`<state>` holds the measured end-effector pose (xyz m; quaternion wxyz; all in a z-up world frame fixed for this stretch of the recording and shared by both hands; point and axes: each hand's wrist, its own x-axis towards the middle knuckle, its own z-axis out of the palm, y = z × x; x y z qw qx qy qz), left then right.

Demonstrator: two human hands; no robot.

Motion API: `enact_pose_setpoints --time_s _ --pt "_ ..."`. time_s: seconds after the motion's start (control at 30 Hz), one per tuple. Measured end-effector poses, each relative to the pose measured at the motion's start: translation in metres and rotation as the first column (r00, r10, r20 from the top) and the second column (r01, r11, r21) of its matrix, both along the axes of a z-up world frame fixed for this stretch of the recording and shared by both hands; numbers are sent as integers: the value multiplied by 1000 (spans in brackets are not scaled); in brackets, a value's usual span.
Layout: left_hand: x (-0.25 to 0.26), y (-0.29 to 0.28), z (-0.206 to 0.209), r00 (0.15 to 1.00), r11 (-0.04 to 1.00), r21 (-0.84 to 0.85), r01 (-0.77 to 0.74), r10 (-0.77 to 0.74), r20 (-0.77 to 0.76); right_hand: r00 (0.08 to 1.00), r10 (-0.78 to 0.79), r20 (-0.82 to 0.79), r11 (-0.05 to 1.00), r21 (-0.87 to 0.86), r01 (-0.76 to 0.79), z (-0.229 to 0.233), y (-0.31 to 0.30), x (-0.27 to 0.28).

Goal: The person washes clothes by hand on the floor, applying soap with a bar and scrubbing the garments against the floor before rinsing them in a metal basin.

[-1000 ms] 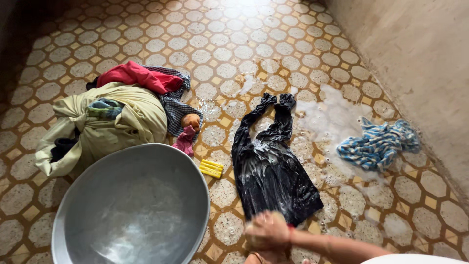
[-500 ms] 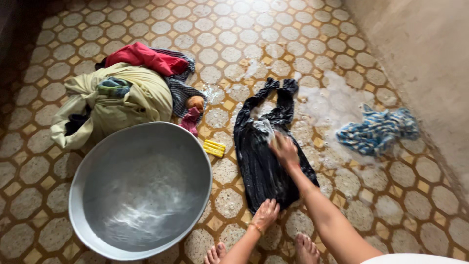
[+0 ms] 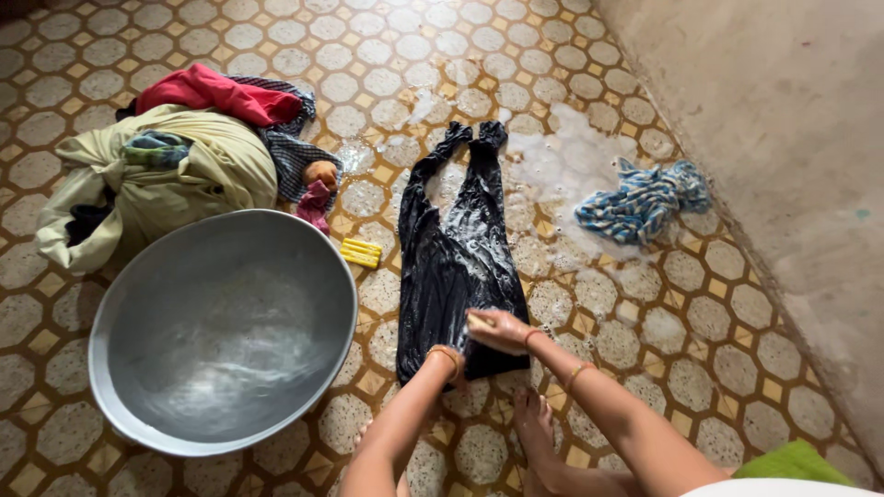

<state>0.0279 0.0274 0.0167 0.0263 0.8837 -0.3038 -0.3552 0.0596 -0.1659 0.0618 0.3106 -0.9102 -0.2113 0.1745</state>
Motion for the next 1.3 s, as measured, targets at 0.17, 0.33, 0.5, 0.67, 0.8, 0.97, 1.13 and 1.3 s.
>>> enact_pose_setpoints --time_s 0.17,0.33,0.5,0.67,0.8,0.97,1.13,1.3 --pt "-8 -44 -2 970 907 -405 115 -14 243 958 -56 282 942 -303 145 -7 8 25" --pt "-48 -32 -21 866 569 -654 498 -296 403 714 359 601 933 -256 -254 7 -6 -54" --pt "-65 -26 -29 918 591 -704 393 -200 343 510 444 737 894 -323 -311 -7 -11 9" --pt "-62 -34 -29 719 640 -497 586 -127 683 423 162 891 895 -314 318 -10 3 189" --pt "-72 -26 -24 683 644 -462 610 -131 719 424 68 903 996 -89 28 23 25 123" --pt "-63 -28 -33 747 618 -550 562 -94 658 205 452 868 861 -485 156 46 44 78" --pt "-58 -33 -33 850 544 -678 493 -136 509 372 72 925 932 -195 305 7 26 204" --pt "-24 9 -30 942 563 -772 297 -41 333 446 256 858 926 -350 141 -11 31 163"
